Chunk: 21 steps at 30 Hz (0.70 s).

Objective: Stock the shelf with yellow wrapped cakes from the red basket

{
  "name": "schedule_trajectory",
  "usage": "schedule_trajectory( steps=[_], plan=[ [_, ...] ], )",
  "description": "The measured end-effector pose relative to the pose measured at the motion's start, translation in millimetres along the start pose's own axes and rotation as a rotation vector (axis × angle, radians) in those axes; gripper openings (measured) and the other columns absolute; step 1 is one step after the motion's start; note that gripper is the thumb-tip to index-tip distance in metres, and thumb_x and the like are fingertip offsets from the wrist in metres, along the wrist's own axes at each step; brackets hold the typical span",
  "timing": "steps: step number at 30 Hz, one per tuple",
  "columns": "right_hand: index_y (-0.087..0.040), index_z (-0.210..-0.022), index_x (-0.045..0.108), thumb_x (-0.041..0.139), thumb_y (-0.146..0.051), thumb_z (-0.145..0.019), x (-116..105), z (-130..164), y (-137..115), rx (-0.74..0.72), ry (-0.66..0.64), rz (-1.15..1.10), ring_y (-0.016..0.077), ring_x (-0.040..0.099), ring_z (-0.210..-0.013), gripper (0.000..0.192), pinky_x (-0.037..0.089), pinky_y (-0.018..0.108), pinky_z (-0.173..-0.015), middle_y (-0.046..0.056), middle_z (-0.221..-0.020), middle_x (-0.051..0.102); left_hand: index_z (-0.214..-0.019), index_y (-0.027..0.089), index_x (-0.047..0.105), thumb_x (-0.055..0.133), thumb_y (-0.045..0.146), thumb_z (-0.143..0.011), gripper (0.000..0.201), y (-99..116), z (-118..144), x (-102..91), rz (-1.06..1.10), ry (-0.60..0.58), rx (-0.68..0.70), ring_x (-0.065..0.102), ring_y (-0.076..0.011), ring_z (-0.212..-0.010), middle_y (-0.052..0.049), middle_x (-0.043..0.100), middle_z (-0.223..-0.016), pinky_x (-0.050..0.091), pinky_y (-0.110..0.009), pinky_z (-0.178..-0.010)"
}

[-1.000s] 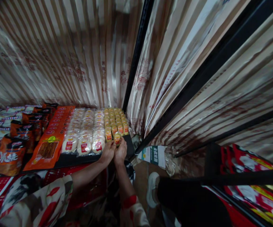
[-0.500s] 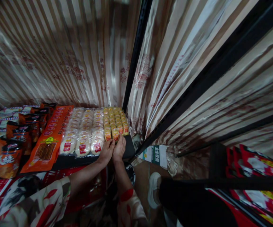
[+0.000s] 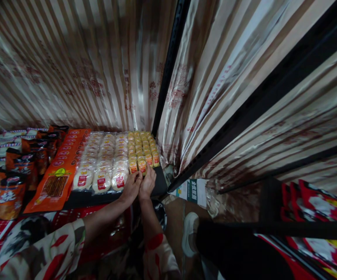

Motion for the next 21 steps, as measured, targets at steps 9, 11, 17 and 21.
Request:
schedule_trajectory(
  steps=[9,11,17,21],
  plan=[
    [-0.016,-0.124,0.050,0.040,-0.033,-0.082,7,-1,6,0.027,-0.017,-0.013,0.0234,0.047,-0.107,0.046,0.039,0.038,-0.094,0.012,-0.110,0.055,-0.100,0.013,0.060,0.039,0.027,-0.089,0.028,4,1,-1.6,-0.028,0.008,-0.007,0.055,-0.0212,-0.102,-0.013,0.062,-0.104,0.043,-0.035,-0.094],
    [-0.013,-0.122,0.050,0.040,-0.037,-0.083,7,-1,7,0.015,-0.012,-0.005,0.0250,0.047,-0.107,0.048,0.039,0.039,-0.093,0.014,-0.111,0.055,-0.098,0.013,0.060,0.038,0.027,-0.089,0.029,5,4,-1.4,-0.030,0.013,-0.007,0.056,-0.0220,-0.100,-0.013,0.062,-0.101,0.043,-0.036,-0.093],
    [-0.021,-0.115,0.057,0.045,-0.047,-0.082,5,0,14,-0.090,0.070,0.001,0.0260,0.051,-0.108,0.044,0.040,0.038,-0.089,0.017,-0.112,0.056,-0.090,0.018,0.061,0.045,0.024,-0.082,0.019,16,31,-13.2,0.028,0.032,0.064,0.057,-0.0210,-0.095,-0.009,0.061,-0.098,0.047,-0.035,-0.085],
    [-0.024,-0.114,0.056,0.048,-0.048,-0.081,3,1,13,-0.115,0.154,-0.059,0.0277,0.049,-0.112,0.042,0.038,0.041,-0.089,0.017,-0.115,0.055,-0.093,0.022,0.063,0.046,0.028,-0.083,0.021,23,61,-24.5,0.229,-0.151,0.081,0.058,-0.0212,-0.097,-0.006,0.064,-0.099,0.049,-0.032,-0.082]
  ],
)
Point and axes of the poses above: each hand's wrist, its own z-axis away from the middle knuckle, its own x-axis out of the palm, y = z × x, the point moved 3 cm from there along -z, towards the middle knuckle
